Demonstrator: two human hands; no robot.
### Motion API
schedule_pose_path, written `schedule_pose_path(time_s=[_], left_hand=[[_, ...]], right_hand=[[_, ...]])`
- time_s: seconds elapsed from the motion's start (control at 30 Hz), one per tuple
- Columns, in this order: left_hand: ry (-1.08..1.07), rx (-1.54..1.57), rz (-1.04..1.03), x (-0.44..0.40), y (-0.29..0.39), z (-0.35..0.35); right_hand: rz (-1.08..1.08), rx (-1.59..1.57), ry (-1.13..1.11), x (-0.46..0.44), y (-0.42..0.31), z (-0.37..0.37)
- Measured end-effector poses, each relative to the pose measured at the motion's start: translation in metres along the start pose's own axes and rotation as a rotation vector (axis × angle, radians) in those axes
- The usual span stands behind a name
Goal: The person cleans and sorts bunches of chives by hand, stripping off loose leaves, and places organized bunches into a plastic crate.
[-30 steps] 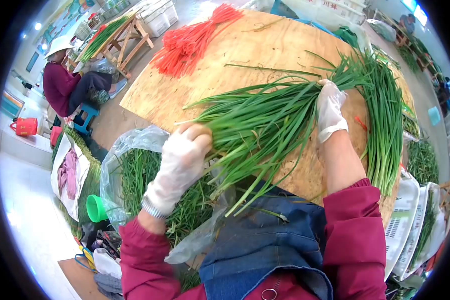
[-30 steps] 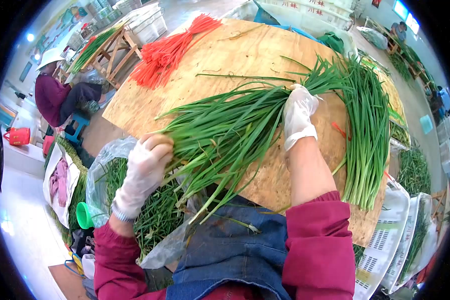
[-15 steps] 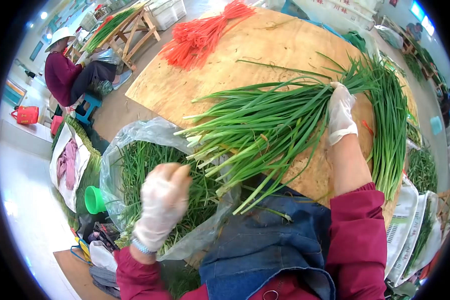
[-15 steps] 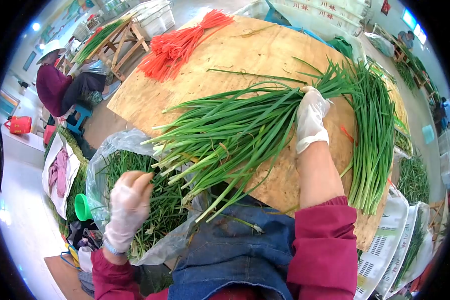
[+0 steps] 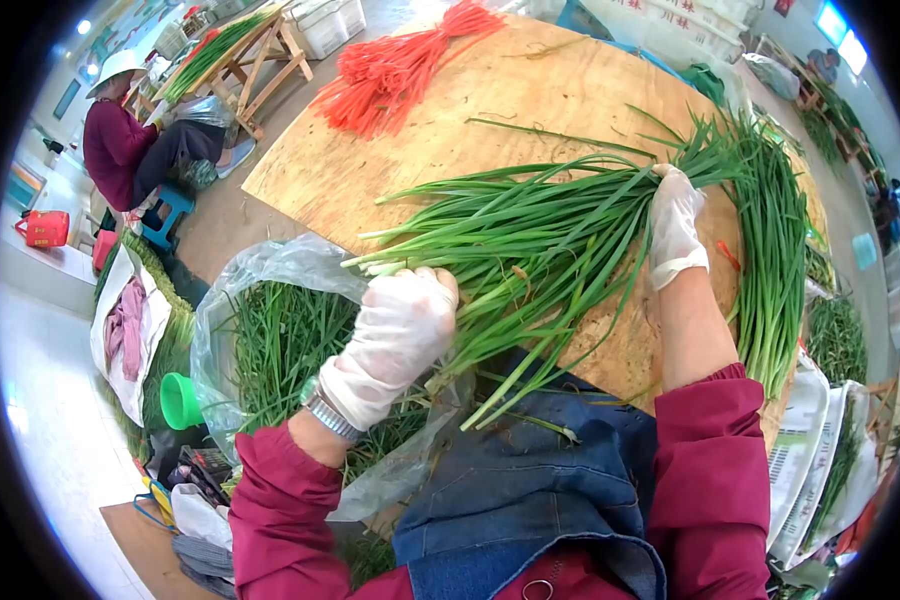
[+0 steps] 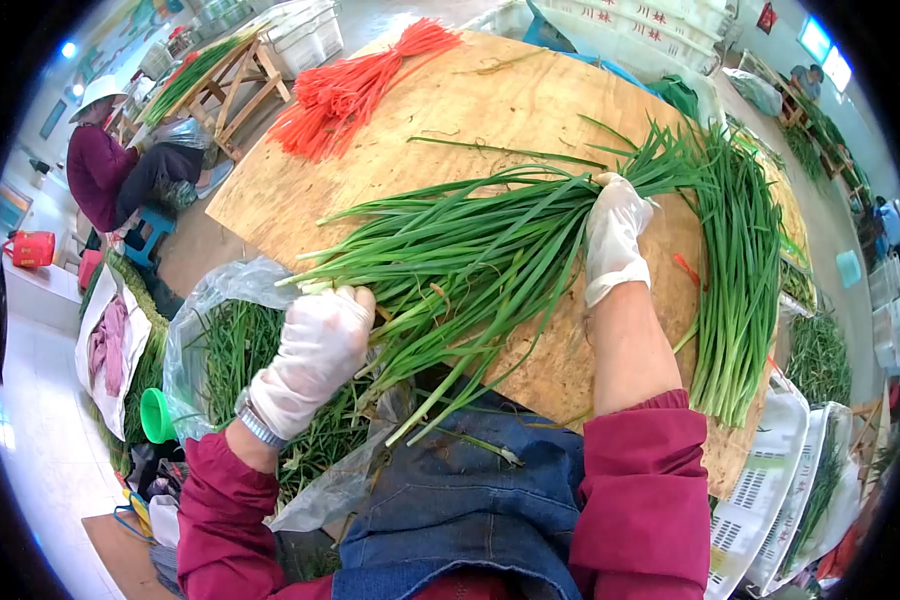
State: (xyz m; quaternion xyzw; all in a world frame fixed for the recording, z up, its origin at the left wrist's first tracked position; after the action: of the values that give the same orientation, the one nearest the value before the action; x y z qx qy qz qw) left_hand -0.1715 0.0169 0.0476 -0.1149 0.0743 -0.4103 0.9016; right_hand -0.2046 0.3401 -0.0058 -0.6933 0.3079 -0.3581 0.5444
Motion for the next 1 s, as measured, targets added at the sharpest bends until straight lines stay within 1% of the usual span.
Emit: schedule_pose_path(time_s=[0.03,0.1,0.17,0.2,0.23,0.27,0.3,0.33,0.37,0.4,0.43,0.47,0.5,0.57,0.6,0.67,0.7,0.73,0.77,0.8,0.87,0.9,0.97,1.0], left_hand=[[0.042,0.057,0.013,0.001,-0.008,0.006],[0.049,0.227,0.016,0.011,-0.017,0.020],[0.000,0.358,0.036,0.032,-0.022,0.028],[-0.027,0.422,0.045,0.047,-0.025,0.028],[0.016,0.552,0.064,0.069,-0.036,0.027],[0.135,0.627,0.075,0.092,-0.050,0.027],[0.059,0.742,0.254,0.119,-0.072,0.014],[-0.027,0.721,0.352,0.153,-0.092,-0.001],[-0.195,0.902,0.606,0.195,-0.116,-0.021],[-0.298,1.024,0.846,0.230,-0.129,-0.027],[-0.363,1.016,0.902,0.275,-0.146,-0.050],[-0.452,0.585,0.874,0.313,-0.158,-0.067],[-0.526,0.156,0.821,0.333,-0.162,-0.073],[-0.695,-0.158,0.841,0.298,-0.142,-0.059],[-0.239,0.128,0.709,0.263,-0.121,-0.035],[-0.043,0.463,0.544,0.177,-0.074,0.002],[0.061,0.665,0.414,0.145,-0.053,0.015],[0.048,0.799,0.345,0.116,-0.037,0.020],[0.082,0.654,0.143,0.088,-0.017,0.026],[-0.023,0.691,0.220,0.063,-0.007,0.029],[-0.054,0.821,0.314,0.037,0.000,0.001],[-0.065,0.896,0.354,0.031,0.001,-0.009],[-0.026,1.336,0.429,0.038,0.003,-0.029],[-0.009,1.556,0.467,0.042,0.005,-0.037]], right_hand=[[0.002,0.006,-0.001,-0.002,0.001,0.001],[0.004,0.014,-0.019,-0.002,0.001,-0.001],[-0.004,0.015,-0.052,0.000,0.002,-0.007],[-0.055,0.002,-0.058,0.011,-0.001,-0.011],[-0.064,-0.052,-0.079,0.009,0.001,-0.013],[-0.076,-0.105,-0.100,0.006,0.005,-0.016],[-0.084,-0.131,-0.113,0.003,0.007,-0.018],[-0.093,-0.157,-0.126,0.001,0.009,-0.020],[-0.096,-0.158,-0.128,-0.002,0.007,-0.021],[-0.098,-0.162,-0.131,-0.005,0.005,-0.023],[-0.101,-0.165,-0.137,-0.008,0.003,-0.026],[-0.118,0.002,-0.046,-0.014,0.002,-0.020],[-0.115,-0.051,-0.069,-0.008,0.000,-0.026],[-0.100,-0.154,-0.104,0.004,-0.011,-0.033],[-0.109,-0.152,-0.041,0.001,-0.009,-0.030],[-0.085,-0.152,-0.087,-0.006,-0.005,-0.029],[-0.072,-0.162,-0.110,-0.011,-0.004,-0.029],[-0.096,-0.184,-0.130,-0.016,0.001,-0.029],[-0.097,-0.161,-0.112,-0.014,-0.002,-0.027],[-0.097,-0.137,-0.092,-0.006,-0.008,-0.024],[-0.069,-0.059,-0.032,0.020,-0.027,-0.022],[-0.065,-0.043,-0.033,0.010,-0.022,-0.020],[-0.063,-0.013,-0.033,-0.007,-0.011,-0.016],[-0.069,-0.074,-0.101,-0.008,-0.009,-0.019]])
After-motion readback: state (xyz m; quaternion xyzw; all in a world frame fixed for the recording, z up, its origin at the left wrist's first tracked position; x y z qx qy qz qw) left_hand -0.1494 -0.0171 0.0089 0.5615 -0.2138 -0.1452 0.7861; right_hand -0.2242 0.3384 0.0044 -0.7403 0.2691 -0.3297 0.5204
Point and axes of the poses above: each hand's wrist, its own x-axis away from the middle knuckle, its own z-axis out of the back of the hand, y = z × x, the point moved 8 cm from there along -x, towards the middle knuckle, and after that the axes turned 12 degrees about -y, right-handed, at the moved point
